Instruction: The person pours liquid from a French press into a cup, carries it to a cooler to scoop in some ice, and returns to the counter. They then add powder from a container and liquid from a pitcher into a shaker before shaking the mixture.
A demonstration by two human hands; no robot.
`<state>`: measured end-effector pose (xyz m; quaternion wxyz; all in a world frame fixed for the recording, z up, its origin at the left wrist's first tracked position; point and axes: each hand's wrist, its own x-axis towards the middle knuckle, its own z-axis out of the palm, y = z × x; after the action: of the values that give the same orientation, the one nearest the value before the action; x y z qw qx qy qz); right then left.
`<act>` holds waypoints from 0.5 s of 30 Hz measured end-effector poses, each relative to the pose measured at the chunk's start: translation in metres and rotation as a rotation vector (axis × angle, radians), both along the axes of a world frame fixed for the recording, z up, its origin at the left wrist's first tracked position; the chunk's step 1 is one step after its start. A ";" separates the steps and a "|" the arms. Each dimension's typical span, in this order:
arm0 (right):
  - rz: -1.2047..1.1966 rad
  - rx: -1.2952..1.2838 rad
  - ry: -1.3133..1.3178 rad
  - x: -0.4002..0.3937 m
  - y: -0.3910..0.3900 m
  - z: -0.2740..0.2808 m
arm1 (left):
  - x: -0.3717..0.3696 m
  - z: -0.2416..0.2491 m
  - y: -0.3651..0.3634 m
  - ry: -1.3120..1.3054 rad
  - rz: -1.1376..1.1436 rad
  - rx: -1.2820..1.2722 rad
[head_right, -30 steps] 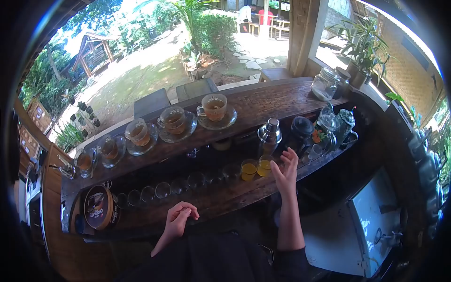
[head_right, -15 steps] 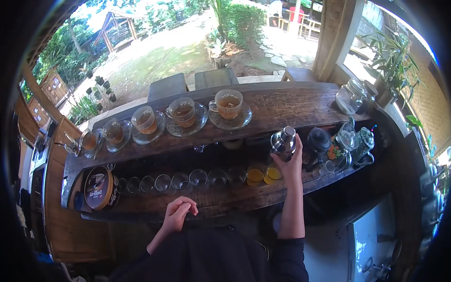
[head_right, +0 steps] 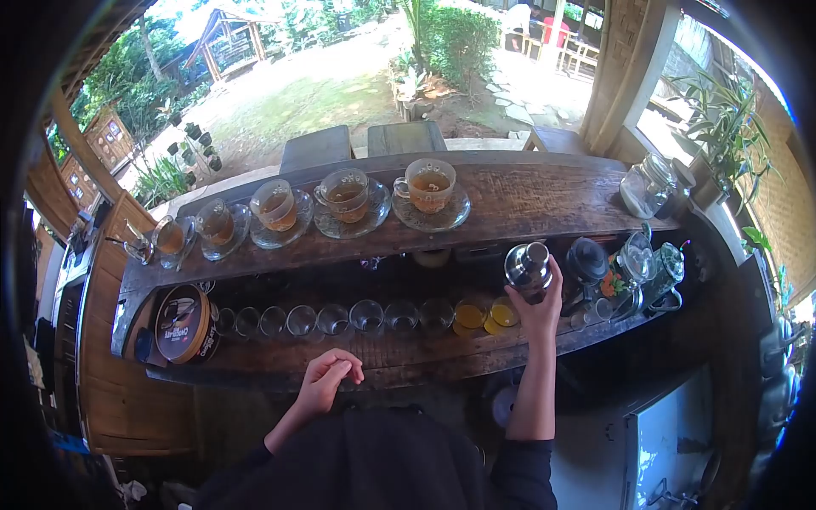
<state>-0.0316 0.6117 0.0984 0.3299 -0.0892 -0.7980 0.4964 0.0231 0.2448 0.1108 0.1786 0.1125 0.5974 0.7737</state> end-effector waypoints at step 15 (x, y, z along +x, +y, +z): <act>0.352 -0.249 0.565 0.083 -0.012 0.052 | 0.030 -0.022 0.010 0.104 0.023 0.011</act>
<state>0.0509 0.6001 0.1499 0.4338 0.1510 -0.6117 0.6440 0.0534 0.2546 0.0887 0.1379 0.1470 0.6027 0.7721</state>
